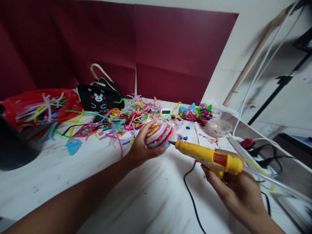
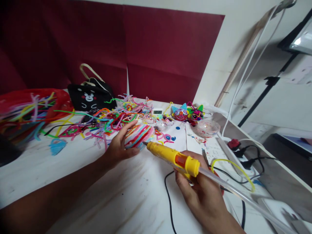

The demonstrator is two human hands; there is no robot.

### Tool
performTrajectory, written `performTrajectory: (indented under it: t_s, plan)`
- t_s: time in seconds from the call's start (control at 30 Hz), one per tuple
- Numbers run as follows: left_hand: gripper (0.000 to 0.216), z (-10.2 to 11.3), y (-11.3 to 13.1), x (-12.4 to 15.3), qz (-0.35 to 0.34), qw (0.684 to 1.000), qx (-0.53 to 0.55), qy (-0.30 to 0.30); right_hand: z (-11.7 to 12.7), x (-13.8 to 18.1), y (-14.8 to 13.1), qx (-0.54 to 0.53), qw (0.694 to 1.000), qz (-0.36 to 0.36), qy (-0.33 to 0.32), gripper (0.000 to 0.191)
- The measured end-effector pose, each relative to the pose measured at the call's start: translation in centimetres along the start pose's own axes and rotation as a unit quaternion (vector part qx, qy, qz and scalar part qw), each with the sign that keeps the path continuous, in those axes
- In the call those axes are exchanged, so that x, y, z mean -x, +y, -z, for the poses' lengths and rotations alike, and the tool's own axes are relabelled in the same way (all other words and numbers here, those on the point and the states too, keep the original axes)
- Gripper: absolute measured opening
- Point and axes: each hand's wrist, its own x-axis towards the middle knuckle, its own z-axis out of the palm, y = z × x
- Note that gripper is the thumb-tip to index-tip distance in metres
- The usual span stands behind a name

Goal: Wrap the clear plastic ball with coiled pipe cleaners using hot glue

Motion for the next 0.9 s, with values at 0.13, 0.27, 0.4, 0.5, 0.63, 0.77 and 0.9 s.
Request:
performTrajectory:
  t_s: [0.13,0.27,0.4,0.5,0.63,0.77,0.9]
  plan:
    - [0.105,0.0,0.1,0.1,0.001,1.000,0.002,-0.005,0.2,0.0,0.5,0.007,1.000,0.007,0.006,0.018]
    - [0.105,0.0,0.0,0.2,-0.001,1.000,0.002,-0.006,0.2,-0.1,0.8,0.005,1.000,0.007,-0.008,0.020]
    - [0.105,0.0,-0.1,0.2,-0.002,1.000,-0.004,-0.005,0.0,0.0,0.2,-0.011,1.000,0.002,-0.012,0.024]
    - [0.105,0.0,-0.1,0.1,0.002,1.000,-0.005,-0.007,-0.1,0.1,-0.3,-0.021,1.000,-0.012,-0.004,0.028]
    - [0.103,0.1,0.0,0.1,-0.002,1.000,-0.008,-0.008,0.2,0.2,-0.2,-0.003,1.000,-0.013,-0.012,0.027]
    - [0.101,0.0,0.1,0.3,0.002,1.000,-0.013,-0.009,0.7,0.3,0.2,0.038,0.999,-0.014,-0.028,0.024]
    - [0.102,0.0,0.1,0.3,0.007,1.000,-0.009,-0.009,0.8,0.3,0.3,0.044,0.998,-0.009,-0.034,0.025]
